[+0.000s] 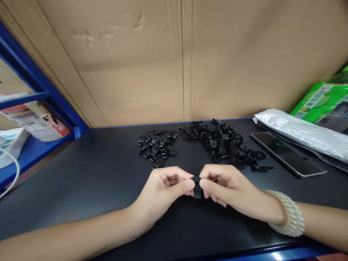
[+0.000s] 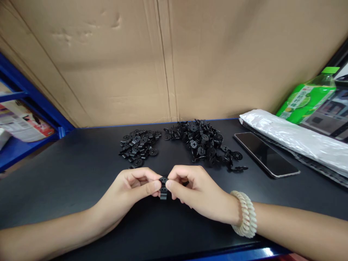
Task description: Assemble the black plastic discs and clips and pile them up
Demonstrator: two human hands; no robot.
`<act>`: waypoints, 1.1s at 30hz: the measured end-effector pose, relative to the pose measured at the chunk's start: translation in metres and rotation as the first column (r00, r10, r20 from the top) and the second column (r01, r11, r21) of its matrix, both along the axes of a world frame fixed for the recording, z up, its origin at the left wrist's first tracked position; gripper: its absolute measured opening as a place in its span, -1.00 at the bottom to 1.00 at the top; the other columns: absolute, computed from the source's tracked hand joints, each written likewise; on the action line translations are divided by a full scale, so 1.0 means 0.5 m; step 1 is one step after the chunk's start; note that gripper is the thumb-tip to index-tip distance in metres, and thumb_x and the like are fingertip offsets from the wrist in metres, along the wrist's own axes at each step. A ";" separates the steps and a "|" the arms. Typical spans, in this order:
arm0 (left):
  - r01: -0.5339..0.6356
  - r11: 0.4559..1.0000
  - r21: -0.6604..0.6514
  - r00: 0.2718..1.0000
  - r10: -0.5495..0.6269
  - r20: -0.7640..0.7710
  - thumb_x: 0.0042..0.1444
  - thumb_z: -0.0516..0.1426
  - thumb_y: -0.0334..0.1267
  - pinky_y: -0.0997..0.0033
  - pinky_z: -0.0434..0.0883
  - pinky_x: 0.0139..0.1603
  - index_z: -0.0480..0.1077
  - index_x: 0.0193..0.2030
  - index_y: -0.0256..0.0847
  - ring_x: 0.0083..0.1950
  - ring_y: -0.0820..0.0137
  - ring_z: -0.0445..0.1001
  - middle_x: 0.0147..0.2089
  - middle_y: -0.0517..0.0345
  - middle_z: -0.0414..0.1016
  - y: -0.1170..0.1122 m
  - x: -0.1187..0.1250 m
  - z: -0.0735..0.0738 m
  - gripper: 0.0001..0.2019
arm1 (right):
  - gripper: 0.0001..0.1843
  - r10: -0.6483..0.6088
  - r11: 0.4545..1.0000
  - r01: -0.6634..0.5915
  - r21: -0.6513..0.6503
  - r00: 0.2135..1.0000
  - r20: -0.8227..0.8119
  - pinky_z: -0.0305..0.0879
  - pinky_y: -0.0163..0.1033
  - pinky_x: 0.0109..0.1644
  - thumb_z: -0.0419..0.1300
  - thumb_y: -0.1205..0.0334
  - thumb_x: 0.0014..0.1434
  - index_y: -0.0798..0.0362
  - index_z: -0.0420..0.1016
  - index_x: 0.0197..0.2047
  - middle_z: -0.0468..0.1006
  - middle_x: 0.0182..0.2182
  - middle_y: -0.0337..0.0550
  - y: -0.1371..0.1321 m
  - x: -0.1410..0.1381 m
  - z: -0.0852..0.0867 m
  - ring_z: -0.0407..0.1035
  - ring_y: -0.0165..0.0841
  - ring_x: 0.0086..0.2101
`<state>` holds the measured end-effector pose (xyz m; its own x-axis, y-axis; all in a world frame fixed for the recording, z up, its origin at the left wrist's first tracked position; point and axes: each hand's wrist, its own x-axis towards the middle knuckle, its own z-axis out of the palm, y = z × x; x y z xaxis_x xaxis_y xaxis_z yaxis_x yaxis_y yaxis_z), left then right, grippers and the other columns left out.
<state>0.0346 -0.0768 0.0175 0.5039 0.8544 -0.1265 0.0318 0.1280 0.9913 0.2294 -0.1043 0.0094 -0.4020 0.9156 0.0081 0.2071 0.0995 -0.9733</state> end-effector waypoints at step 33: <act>-0.131 0.956 0.262 0.969 0.180 -0.169 -0.02 0.30 -0.27 0.48 0.44 -0.20 0.60 -0.22 -0.24 -0.34 0.41 0.52 -0.38 0.15 0.62 0.091 -0.045 0.033 -0.80 | -0.73 0.053 0.993 -0.055 -0.100 0.998 -0.023 0.19 -0.44 -0.56 0.07 0.09 0.30 0.12 0.40 -0.30 0.42 -0.50 -0.24 0.005 0.009 0.000 0.24 -0.52 -0.58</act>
<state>0.0120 -0.0315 0.0340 0.3497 0.9367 0.0186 0.2208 -0.1017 0.9700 0.2340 -0.1018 0.0094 -0.4514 0.8892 -0.0744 0.1842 0.0113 -0.9828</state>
